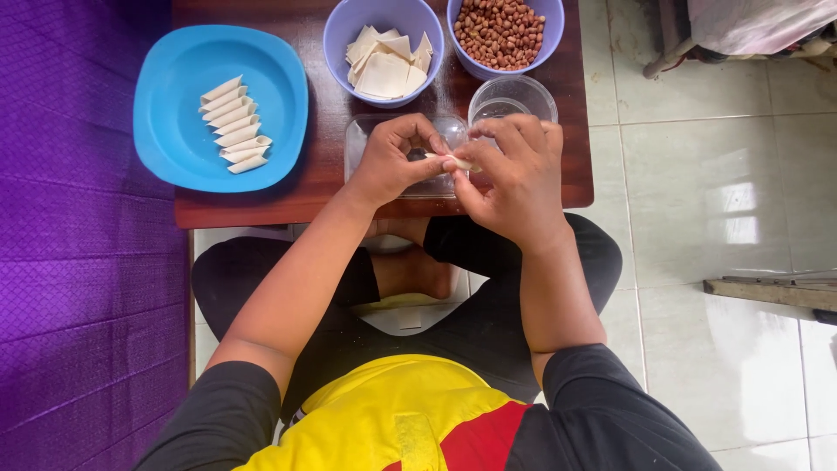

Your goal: Rolling peanuts into small square wrappers to create individual snacks and placing them in a bowl.

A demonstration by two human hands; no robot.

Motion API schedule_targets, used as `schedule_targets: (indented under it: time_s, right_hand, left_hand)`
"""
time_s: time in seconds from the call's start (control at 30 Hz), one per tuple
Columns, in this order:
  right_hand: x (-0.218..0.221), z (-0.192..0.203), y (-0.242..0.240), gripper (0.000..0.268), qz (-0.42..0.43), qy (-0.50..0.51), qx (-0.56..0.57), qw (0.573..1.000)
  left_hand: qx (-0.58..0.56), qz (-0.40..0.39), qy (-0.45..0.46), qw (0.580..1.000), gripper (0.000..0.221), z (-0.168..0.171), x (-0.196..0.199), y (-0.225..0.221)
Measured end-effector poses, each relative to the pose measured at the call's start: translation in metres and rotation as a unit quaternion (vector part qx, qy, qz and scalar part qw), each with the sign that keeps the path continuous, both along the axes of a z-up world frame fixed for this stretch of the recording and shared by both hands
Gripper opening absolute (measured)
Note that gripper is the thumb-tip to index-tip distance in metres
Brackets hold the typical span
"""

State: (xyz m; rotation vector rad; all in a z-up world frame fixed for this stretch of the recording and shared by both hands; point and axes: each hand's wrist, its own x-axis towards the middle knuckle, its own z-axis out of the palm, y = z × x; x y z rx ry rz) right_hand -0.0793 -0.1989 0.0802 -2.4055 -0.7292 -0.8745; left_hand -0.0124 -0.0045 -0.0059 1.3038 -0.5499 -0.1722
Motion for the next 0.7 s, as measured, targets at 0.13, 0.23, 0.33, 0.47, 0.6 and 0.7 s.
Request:
schedule_targets:
  time_s: [0.13,0.23,0.33,0.47,0.6,0.7]
  right_hand:
    - [-0.014,-0.001,0.007,0.016,-0.020,0.000,-0.004,1.000]
    - [-0.026,-0.001,0.007,0.014,-0.036,-0.007,0.012,0.999]
    - [-0.038,-0.001,0.012,0.013,-0.034,0.006,0.043,0.998]
    - [-0.049,-0.001,0.020,0.016,-0.018,0.030,0.062,0.997]
    - [-0.054,-0.004,0.031,0.018,-0.008,0.035,0.054,0.998]
    - [-0.054,0.003,0.038,0.022,-0.012,0.031,0.037,0.999]
  left_hand:
    - [0.013,-0.002,-0.033,0.999,0.024,0.028,-0.015,0.006]
    - [0.054,0.002,-0.108,0.993,0.020,0.045,-0.030,0.008]
    - [0.061,0.013,-0.134,0.989,0.018,0.050,-0.044,0.018]
    - [0.084,0.034,-0.180,0.979,0.016,0.047,-0.059,0.028]
    - [0.080,0.052,-0.175,0.980,0.015,0.039,-0.071,0.039]
    - [0.081,0.066,-0.170,0.980,0.014,0.037,-0.076,0.050]
